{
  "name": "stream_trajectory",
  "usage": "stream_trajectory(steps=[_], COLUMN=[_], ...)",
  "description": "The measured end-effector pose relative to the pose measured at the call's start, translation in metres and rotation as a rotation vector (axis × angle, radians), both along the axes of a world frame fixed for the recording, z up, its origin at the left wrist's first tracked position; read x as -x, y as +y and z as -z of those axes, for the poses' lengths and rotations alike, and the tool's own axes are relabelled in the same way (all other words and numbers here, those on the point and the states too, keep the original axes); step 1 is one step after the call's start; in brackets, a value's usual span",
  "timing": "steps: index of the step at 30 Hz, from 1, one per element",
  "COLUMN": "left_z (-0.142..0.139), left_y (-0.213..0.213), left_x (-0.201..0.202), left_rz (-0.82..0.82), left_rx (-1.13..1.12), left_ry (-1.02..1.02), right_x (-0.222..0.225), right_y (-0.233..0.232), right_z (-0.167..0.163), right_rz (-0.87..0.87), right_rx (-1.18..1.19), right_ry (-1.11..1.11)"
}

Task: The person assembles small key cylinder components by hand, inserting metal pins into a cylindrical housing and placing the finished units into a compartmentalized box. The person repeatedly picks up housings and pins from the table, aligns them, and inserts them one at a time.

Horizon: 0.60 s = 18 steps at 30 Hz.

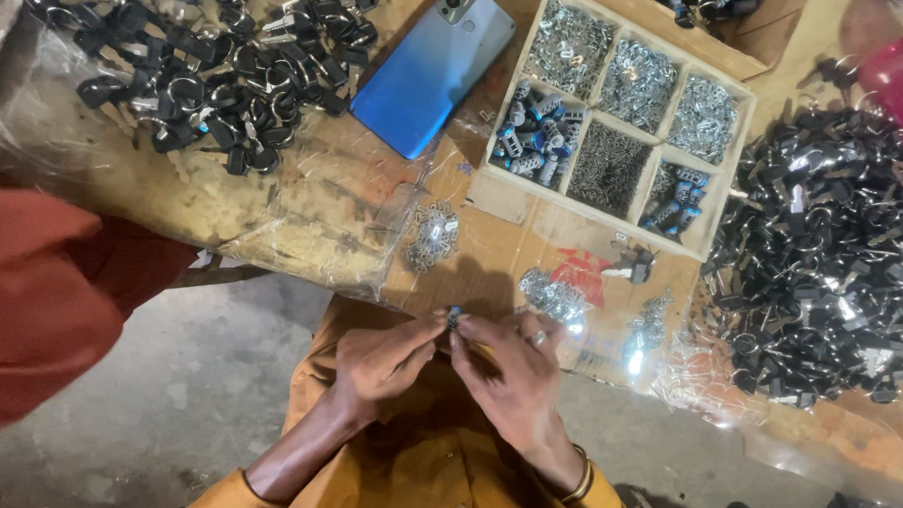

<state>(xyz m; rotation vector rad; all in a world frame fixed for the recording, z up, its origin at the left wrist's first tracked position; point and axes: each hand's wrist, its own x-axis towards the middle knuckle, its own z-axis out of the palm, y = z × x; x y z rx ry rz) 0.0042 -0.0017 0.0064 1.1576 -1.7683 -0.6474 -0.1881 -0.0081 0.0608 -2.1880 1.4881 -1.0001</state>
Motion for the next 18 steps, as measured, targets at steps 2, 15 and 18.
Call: stream_trajectory(steps=[2,15,18], left_z=[0.003,-0.019,-0.014], left_y=[0.002,0.004,0.006], left_x=[-0.003,-0.027,-0.023], left_rz=[-0.002,-0.169,-0.209], left_rx=[0.02,-0.308,-0.304], left_ry=[-0.007,0.305,0.295], right_x=[0.003,-0.008,-0.001], right_y=[0.0,-0.028,-0.02], right_z=[-0.004,-0.01,-0.005], right_rz=[-0.07,0.14,0.1], right_rx=[-0.066,-0.08,-0.129], right_ry=[0.109,0.322,0.309])
